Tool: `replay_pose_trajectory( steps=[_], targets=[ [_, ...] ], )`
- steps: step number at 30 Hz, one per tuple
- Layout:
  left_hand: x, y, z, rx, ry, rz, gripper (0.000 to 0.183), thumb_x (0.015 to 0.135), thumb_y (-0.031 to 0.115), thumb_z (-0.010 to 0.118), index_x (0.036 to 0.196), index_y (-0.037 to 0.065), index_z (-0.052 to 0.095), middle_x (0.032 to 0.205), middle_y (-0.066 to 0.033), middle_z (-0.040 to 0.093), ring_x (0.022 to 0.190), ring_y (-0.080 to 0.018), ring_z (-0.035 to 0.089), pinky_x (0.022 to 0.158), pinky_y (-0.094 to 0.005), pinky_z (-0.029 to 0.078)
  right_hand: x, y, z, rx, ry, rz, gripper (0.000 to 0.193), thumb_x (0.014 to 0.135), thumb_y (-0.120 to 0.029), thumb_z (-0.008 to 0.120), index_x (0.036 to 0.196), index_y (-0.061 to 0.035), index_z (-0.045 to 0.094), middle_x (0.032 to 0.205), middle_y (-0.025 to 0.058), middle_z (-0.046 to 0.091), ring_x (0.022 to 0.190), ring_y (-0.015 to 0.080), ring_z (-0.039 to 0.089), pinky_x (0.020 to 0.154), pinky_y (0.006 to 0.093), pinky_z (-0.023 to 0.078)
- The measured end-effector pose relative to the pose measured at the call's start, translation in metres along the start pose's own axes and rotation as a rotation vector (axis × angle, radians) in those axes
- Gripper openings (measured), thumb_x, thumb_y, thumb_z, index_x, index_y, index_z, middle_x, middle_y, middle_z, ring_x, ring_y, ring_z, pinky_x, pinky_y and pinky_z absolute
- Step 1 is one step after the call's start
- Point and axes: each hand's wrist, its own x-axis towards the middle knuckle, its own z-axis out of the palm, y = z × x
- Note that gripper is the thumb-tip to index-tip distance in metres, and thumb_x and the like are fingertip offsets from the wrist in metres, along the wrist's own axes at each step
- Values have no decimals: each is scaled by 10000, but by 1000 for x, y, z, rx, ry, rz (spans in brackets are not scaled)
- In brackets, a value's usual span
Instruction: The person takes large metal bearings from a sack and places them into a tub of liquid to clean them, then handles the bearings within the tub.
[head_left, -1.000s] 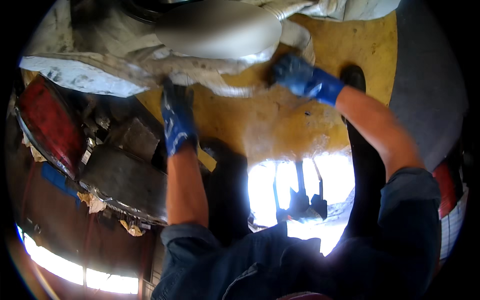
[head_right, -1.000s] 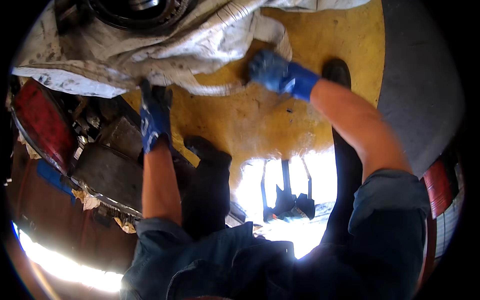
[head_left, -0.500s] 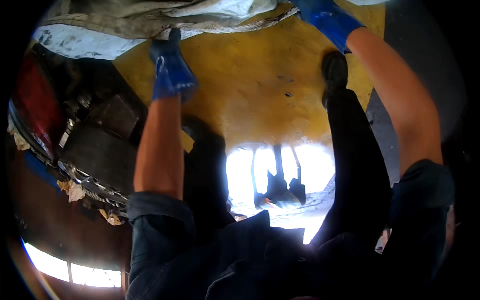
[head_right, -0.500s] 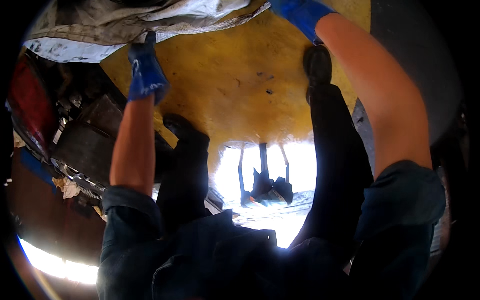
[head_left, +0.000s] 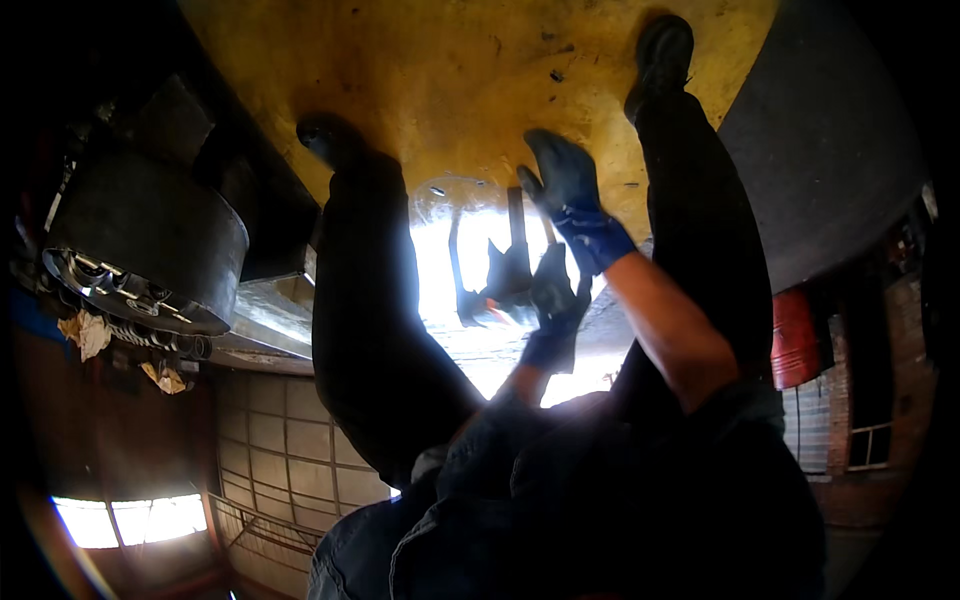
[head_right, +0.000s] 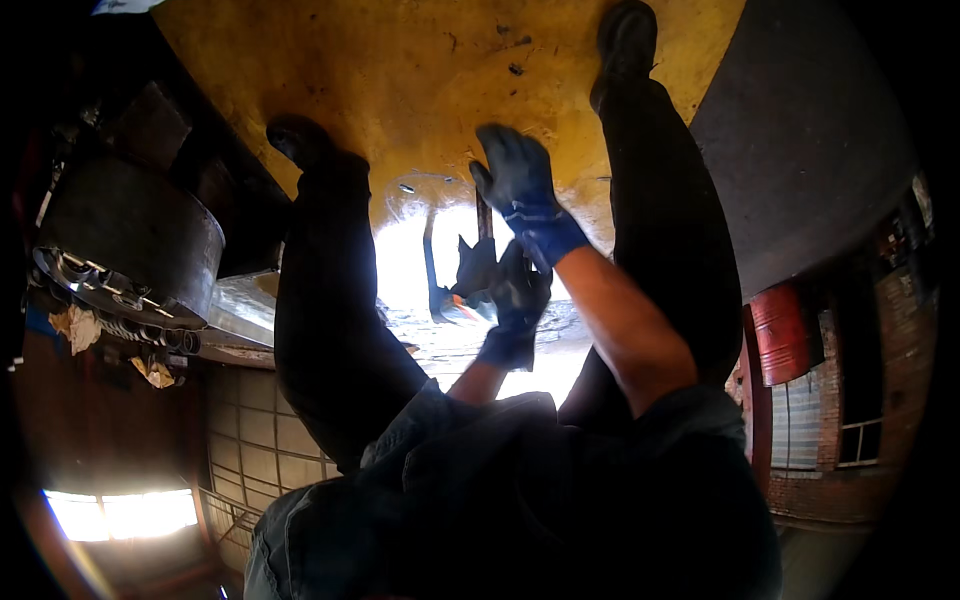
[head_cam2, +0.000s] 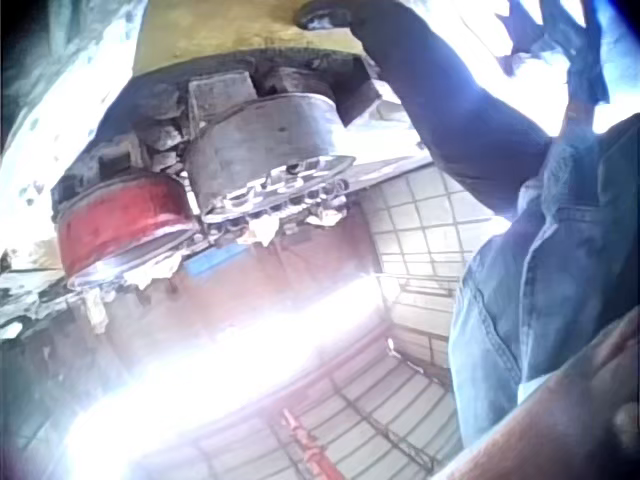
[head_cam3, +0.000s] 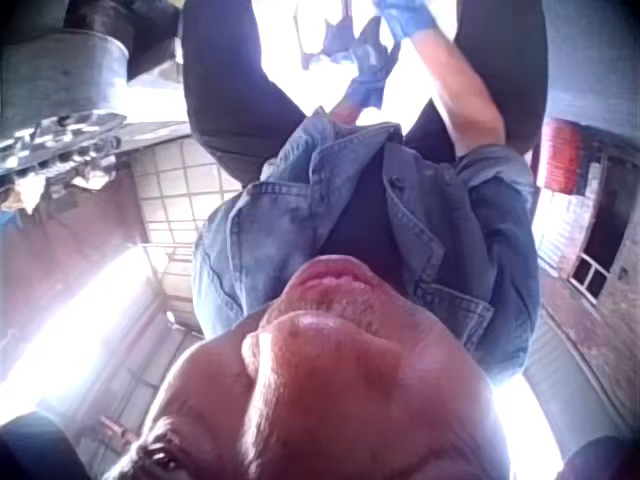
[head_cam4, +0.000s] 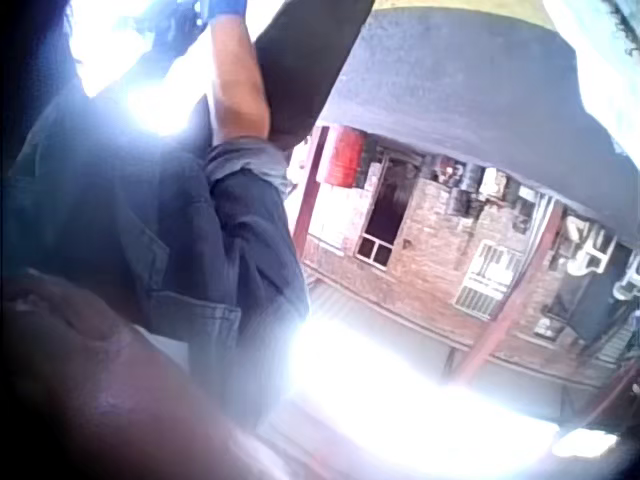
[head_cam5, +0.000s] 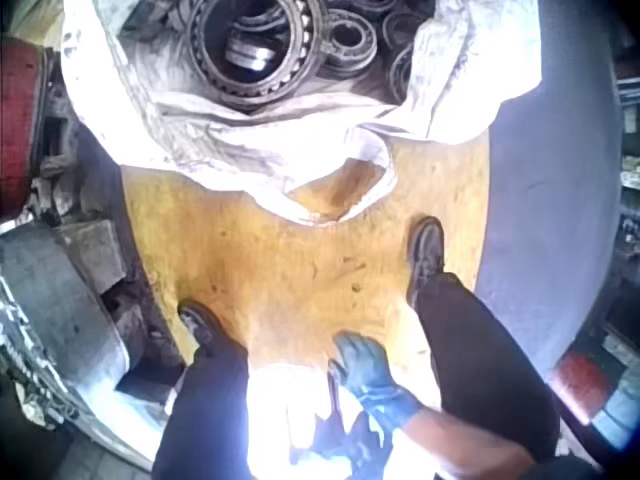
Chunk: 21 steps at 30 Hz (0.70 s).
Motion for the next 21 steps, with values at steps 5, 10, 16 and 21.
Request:
replay_pose_trajectory(
  steps=[5,10,16,21],
  targets=[
    [-77,11,-19,-131,6,-138,631,840,171,778,1372,-51,522,1254,-289,624,1122,-431,651,960,-458,529,-151,-39,-1,103,-103,534,501,876,-306,723,1257,3,624,1185,224,688,1086,390,672,955,446,531],
    [-46,-5,-59,20,-89,-169,633,837,177,772,1376,-43,525,1272,-273,624,1187,-431,616,1000,-451,508,-187,-12,4,102,-127,834,551,897,-379,709,1288,-2,615,1212,210,689,1107,354,673,974,423,521],
    [101,-57,-145,18,-4,-217,619,859,174,756,1390,-31,514,1249,-235,635,1117,-355,626,926,-384,509,-124,-29,9,737,-400,1315,608,956,-400,685,1392,-15,511,1054,158,687,848,250,673,771,403,538],
    [227,-24,-248,-238,187,-152,593,886,157,733,1403,-20,503,1215,-203,648,1039,-289,639,844,-318,517,-107,-27,33,642,-751,1281,519,975,-462,656,1188,4,570,893,137,639,742,234,604,693,365,496]
  ],
)
